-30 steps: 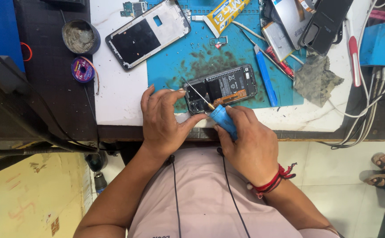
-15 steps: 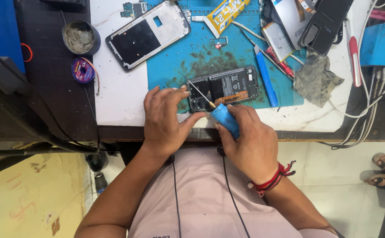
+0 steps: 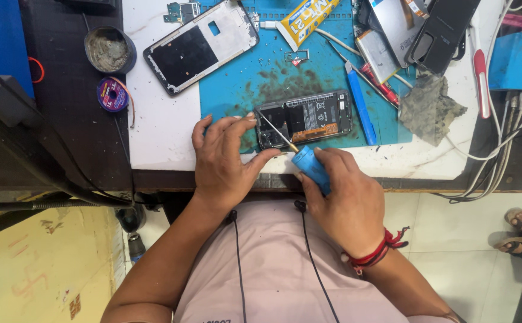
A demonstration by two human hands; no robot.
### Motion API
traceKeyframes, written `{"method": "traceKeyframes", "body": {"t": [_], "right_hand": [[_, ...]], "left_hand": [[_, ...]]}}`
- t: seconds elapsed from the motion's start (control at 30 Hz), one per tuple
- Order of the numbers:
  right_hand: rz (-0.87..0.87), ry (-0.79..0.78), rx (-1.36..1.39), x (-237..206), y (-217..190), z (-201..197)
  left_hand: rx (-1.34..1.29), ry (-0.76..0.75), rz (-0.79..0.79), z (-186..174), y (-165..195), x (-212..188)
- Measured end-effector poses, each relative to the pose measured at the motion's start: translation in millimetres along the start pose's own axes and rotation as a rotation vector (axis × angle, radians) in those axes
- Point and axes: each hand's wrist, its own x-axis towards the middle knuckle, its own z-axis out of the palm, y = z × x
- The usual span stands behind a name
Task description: The person disassembles a smartphone, removes the battery, and uses a hot air gun to heat the device's frame. They then use a prying tool to separate the screen from the frame and wipe the interior with a cloth.
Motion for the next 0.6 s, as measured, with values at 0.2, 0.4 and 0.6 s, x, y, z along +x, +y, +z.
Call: {"method": "traceKeyframes", "body": {"t": [0.2, 0.4, 0.6], "right_hand": [[-0.017, -0.017, 0.005, -4.1, 0.3, -1.1], [-0.016, -0.031, -0.008, -5.2, 0.3, -2.3], [-0.013, -0.045, -0.021, -7.5, -0.3, -4.9]], "left_hand": [[0.000, 0.009, -0.006, 3.6, -3.3, -2.4], [0.003, 0.007, -0.010, 4.2, -4.9, -2.6], [0.009, -0.005, -0.021, 4.4, -5.1, -2.2]]}}
